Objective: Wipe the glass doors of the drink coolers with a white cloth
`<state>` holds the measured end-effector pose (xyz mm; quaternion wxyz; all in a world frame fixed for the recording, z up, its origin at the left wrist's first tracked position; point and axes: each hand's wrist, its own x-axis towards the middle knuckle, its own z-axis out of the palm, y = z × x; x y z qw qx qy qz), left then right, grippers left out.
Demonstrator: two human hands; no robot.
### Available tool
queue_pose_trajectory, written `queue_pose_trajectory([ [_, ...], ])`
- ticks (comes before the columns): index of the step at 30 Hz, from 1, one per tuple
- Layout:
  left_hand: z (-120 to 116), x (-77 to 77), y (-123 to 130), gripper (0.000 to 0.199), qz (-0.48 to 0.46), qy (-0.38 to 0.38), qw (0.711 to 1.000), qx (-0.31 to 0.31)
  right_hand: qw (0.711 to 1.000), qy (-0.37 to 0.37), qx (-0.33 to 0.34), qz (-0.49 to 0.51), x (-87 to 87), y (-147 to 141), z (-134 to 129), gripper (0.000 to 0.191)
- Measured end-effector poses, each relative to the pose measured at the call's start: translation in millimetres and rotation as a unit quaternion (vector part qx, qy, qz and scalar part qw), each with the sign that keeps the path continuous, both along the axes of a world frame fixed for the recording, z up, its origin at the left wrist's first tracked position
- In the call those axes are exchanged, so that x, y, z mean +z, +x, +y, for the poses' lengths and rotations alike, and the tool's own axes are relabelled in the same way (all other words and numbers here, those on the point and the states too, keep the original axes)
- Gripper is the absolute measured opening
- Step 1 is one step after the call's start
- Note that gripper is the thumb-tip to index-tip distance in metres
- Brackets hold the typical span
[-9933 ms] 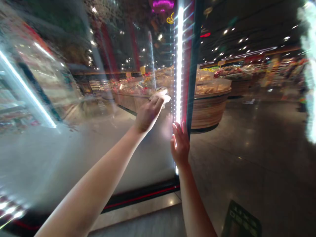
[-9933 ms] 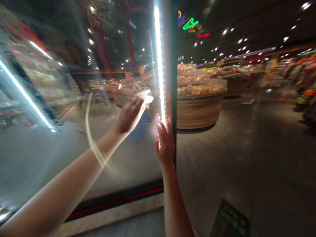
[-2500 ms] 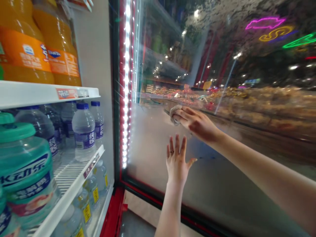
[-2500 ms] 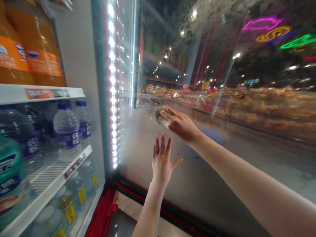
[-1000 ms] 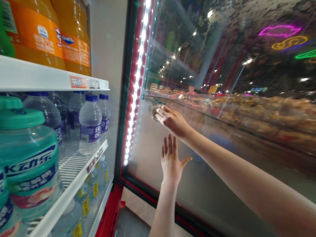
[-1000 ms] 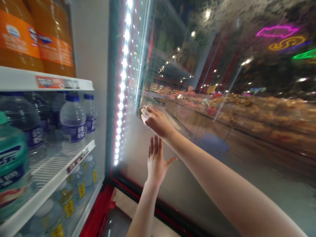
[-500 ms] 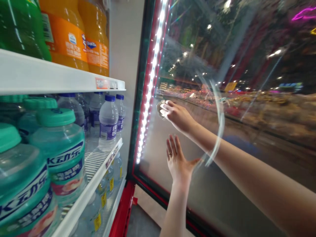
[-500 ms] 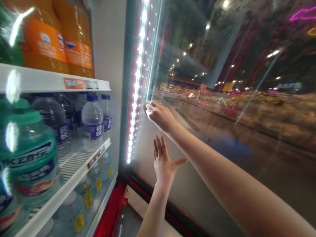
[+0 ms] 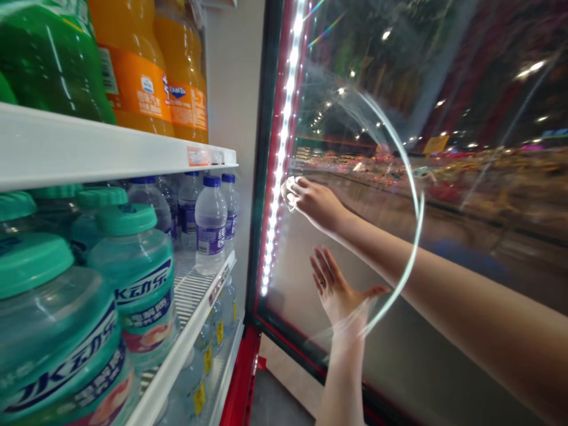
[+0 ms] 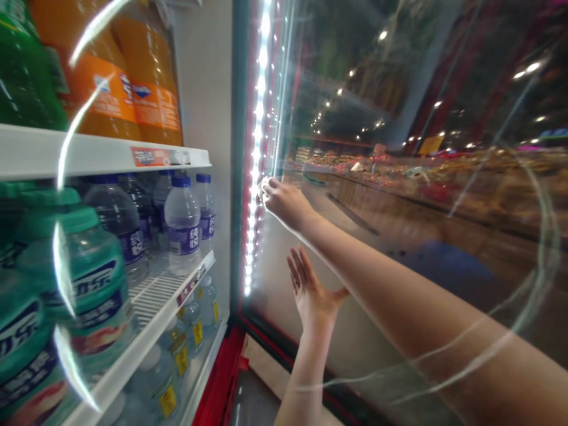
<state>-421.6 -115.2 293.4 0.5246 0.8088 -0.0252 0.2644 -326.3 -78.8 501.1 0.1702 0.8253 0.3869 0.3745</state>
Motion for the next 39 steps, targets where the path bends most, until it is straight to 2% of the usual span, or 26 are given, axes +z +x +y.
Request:
queue_pose_trajectory([
  [3,1,1.8,0,0.154,-0.004,-0.004,1.000,-0.004,1.000,0.011,0.007,-0.018,4.4,-5,-12,0.038],
  [5,2,2.1,-1,0.146,-0.001,-0.006,1.000,-0.009,0.998,0.058,-0.012,-0.016,3.4,-4,-5,0.038],
  [8,3,-0.7,-3,0.119,0.019,-0.005,1.000,-0.023,0.994,0.098,-0.035,0.024,-12.7,1,16,0.036],
  [10,1,-4.5,-5,0.109,0.028,-0.003,0.999,-0.030,0.996,0.063,-0.037,0.057,-27.6,1,21,0.036],
  [13,-2,-10.1,-9,0.118,0.027,-0.014,0.999,-0.023,0.999,-0.004,0.002,0.052,-38.9,-4,7,0.040],
  [15,-4,-12.1,-11,0.130,0.028,-0.023,0.999,-0.016,0.999,-0.003,0.028,0.023,-36.6,-7,-6,0.040],
  [17,-5,-12.5,-12,0.134,0.032,-0.022,0.999,-0.014,0.999,0.025,0.031,-0.008,-31.7,-7,-11,0.041],
  [20,-3,-11.3,-13,0.121,0.042,-0.006,0.999,-0.020,0.998,0.066,0.007,-0.013,-34.8,-2,3,0.045],
  [23,1,-9.0,-12,0.111,0.068,0.020,0.997,-0.035,0.996,0.068,-0.004,0.050,-53.6,-1,15,0.044],
  [26,4,-5.6,-13,0.114,0.070,0.024,0.997,-0.038,0.996,0.045,0.010,0.076,-67.4,-10,5,0.041],
  [30,7,-0.8,-17,0.119,0.050,-0.012,0.998,-0.022,0.997,0.065,0.022,0.043,-58.7,-23,-17,0.041],
  [33,8,0.1,-17,0.119,0.044,-0.024,0.998,-0.023,0.996,0.081,0.002,0.031,-52.3,-23,-15,0.041],
  [36,7,-1.9,-15,0.123,0.034,-0.030,0.999,-0.018,0.997,0.044,0.011,0.064,-57.3,-23,-15,0.038],
  [39,5,-4.1,-11,0.131,0.020,-0.050,0.999,0.000,0.995,-0.005,0.041,0.087,-60.1,-30,-37,0.035],
])
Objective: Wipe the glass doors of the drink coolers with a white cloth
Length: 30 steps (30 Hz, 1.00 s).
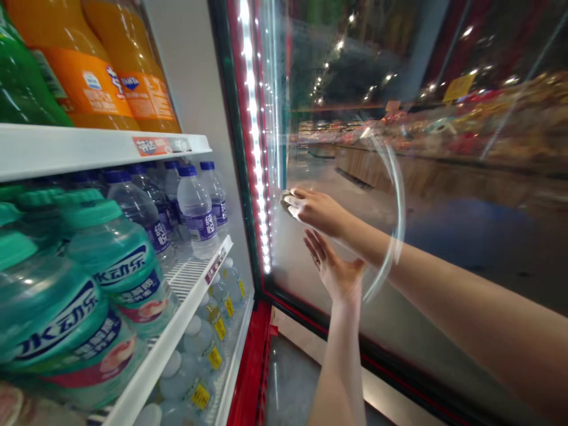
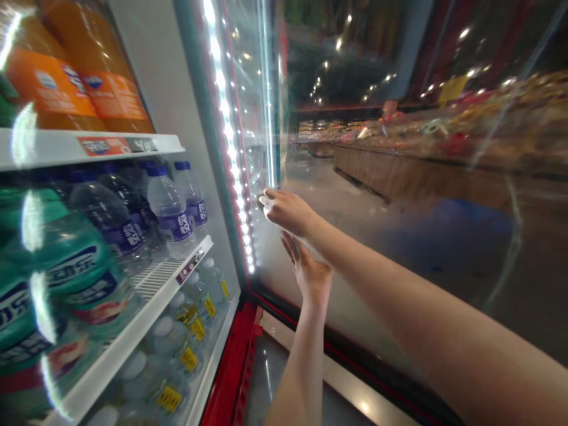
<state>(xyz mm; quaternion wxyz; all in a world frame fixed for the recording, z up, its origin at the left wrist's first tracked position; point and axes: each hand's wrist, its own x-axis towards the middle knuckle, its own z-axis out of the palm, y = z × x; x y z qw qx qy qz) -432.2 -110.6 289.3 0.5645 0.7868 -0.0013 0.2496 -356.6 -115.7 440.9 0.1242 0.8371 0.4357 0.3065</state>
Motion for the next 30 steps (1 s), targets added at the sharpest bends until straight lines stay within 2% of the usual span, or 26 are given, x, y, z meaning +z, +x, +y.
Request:
queue_pose_trajectory([
  [3,-2,-1.2,2,0.140,-0.010,-0.009,1.000,0.012,0.999,0.025,0.007,-0.040,9.6,-10,-23,0.039],
  [6,-2,-3.5,4,0.140,-0.025,-0.006,1.000,0.016,0.994,0.070,-0.019,-0.083,16.8,-15,-25,0.040],
  [10,0,-9.6,9,0.141,-0.035,0.006,0.999,0.026,0.999,0.012,-0.020,-0.047,4.7,-23,-23,0.035],
  [13,0,-13.9,13,0.141,-0.052,0.020,0.998,0.034,0.998,-0.011,-0.002,-0.055,-2.5,-35,-45,0.033],
  [16,1,-15.3,14,0.142,-0.071,0.032,0.996,0.044,0.995,0.033,-0.012,-0.090,4.4,-48,-68,0.037],
  [20,4,-13.1,13,0.143,-0.060,0.047,0.995,0.061,0.989,0.106,-0.038,-0.094,12.6,-51,-68,0.041],
  [23,6,-11.1,11,0.141,-0.054,0.056,0.995,0.063,0.995,0.069,-0.022,-0.075,4.5,-52,-66,0.040],
  [26,8,-9.6,9,0.139,-0.070,0.067,0.993,0.064,0.997,0.015,0.000,-0.072,-2.4,-63,-82,0.039],
  [30,3,-5.9,2,0.138,-0.084,0.085,0.990,0.079,0.996,0.048,-0.003,-0.076,10.7,-83,-109,0.040],
])
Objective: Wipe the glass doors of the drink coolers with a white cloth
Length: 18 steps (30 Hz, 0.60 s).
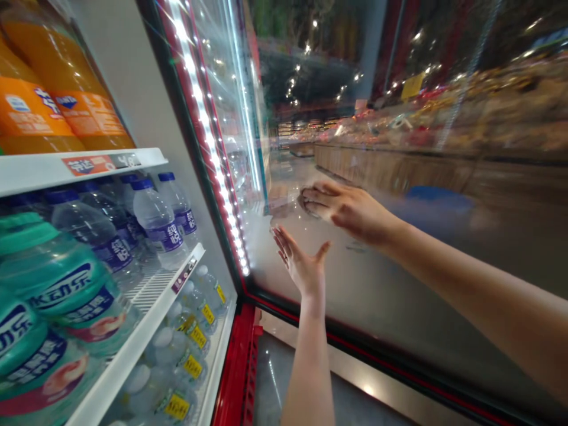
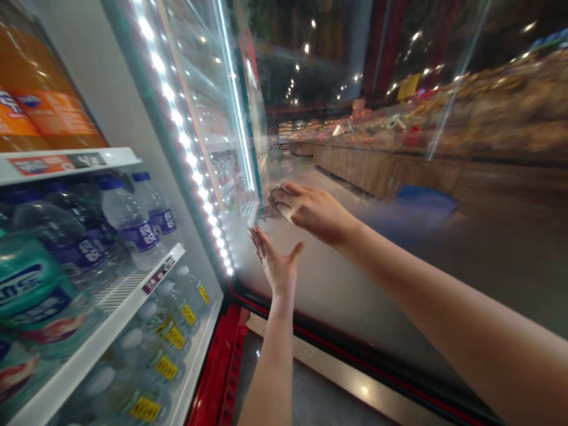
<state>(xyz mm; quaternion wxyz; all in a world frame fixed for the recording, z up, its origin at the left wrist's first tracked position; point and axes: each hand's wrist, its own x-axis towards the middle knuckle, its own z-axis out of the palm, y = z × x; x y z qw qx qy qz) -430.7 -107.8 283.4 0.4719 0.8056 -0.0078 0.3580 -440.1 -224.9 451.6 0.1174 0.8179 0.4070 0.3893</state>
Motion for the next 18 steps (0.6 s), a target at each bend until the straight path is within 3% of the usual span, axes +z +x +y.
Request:
queue_pose_trajectory([
  [3,-6,3.0,-8,0.126,-0.038,0.032,0.999,0.017,0.998,0.058,-0.017,0.005,13.9,-5,-3,0.040],
  [6,-8,2.4,-15,0.122,-0.094,0.075,0.993,-0.010,0.997,0.068,-0.013,0.027,16.6,-6,-4,0.041],
  [10,-4,-2.0,-17,0.129,-0.111,0.148,0.979,-0.085,0.997,0.063,0.012,0.042,9.2,-21,-27,0.042],
  [13,-4,-2.8,-17,0.129,-0.086,0.182,0.975,-0.098,0.996,0.085,-0.009,0.013,4.1,-35,-41,0.043],
  [18,-8,2.3,-20,0.134,-0.068,0.176,0.978,-0.087,0.978,0.185,-0.089,-0.039,-12.5,-38,-24,0.045],
])
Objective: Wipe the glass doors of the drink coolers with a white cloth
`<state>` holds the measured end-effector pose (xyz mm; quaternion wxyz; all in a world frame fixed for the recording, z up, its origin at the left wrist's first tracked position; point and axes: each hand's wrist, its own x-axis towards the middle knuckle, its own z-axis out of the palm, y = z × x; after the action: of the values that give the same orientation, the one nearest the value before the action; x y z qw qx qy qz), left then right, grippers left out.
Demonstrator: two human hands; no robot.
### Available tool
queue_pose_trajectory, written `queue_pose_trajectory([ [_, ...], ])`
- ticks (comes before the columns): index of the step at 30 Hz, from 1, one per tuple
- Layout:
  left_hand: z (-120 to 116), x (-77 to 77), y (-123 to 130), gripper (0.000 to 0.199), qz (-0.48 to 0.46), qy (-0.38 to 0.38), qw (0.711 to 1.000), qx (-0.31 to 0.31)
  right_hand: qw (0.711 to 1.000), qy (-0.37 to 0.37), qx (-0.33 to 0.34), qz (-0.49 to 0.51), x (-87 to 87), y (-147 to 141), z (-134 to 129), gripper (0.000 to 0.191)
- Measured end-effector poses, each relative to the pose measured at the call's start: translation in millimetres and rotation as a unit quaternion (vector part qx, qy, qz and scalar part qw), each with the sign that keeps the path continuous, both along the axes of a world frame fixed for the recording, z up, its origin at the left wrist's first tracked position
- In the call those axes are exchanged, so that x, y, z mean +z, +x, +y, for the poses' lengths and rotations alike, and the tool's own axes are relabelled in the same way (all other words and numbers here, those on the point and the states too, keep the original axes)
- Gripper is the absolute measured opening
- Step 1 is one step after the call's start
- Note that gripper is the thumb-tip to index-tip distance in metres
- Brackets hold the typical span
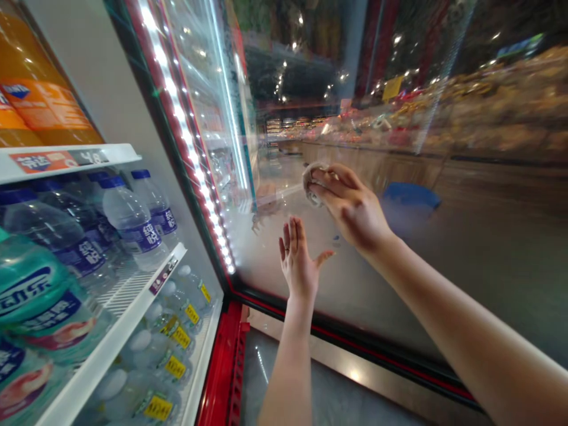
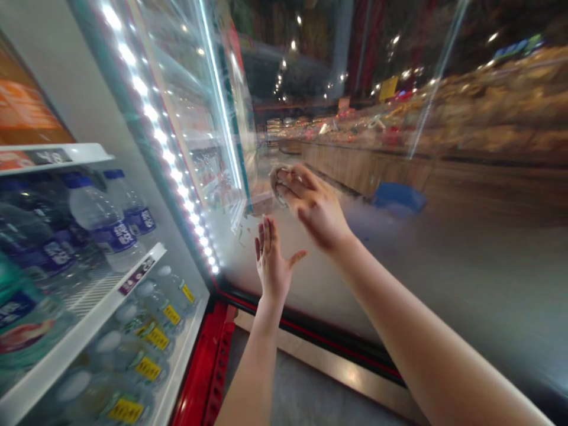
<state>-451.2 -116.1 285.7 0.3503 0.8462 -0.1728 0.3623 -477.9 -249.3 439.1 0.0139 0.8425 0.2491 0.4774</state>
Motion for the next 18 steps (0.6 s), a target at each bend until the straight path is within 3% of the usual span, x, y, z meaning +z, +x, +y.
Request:
queue_pose_trajectory([
  [5,0,3.7,-3,0.138,0.009,-0.003,1.000,-0.002,0.999,-0.016,-0.021,0.030,-24.3,-19,-14,0.044],
  [9,0,3.5,-3,0.135,0.000,-0.011,1.000,-0.010,0.993,0.029,-0.075,-0.087,-23.8,-34,-37,0.040],
  [12,-1,3.7,-3,0.132,0.002,-0.020,1.000,-0.006,0.991,0.053,-0.069,-0.097,-25.7,-30,-33,0.045],
  [15,-1,5.4,-3,0.130,0.025,-0.018,1.000,0.000,0.993,0.055,-0.050,-0.094,-42.6,-30,-28,0.048],
  [18,-1,7.7,-6,0.120,0.019,0.007,1.000,-0.011,0.976,0.091,-0.085,-0.176,-63.3,-43,-39,0.046],
])
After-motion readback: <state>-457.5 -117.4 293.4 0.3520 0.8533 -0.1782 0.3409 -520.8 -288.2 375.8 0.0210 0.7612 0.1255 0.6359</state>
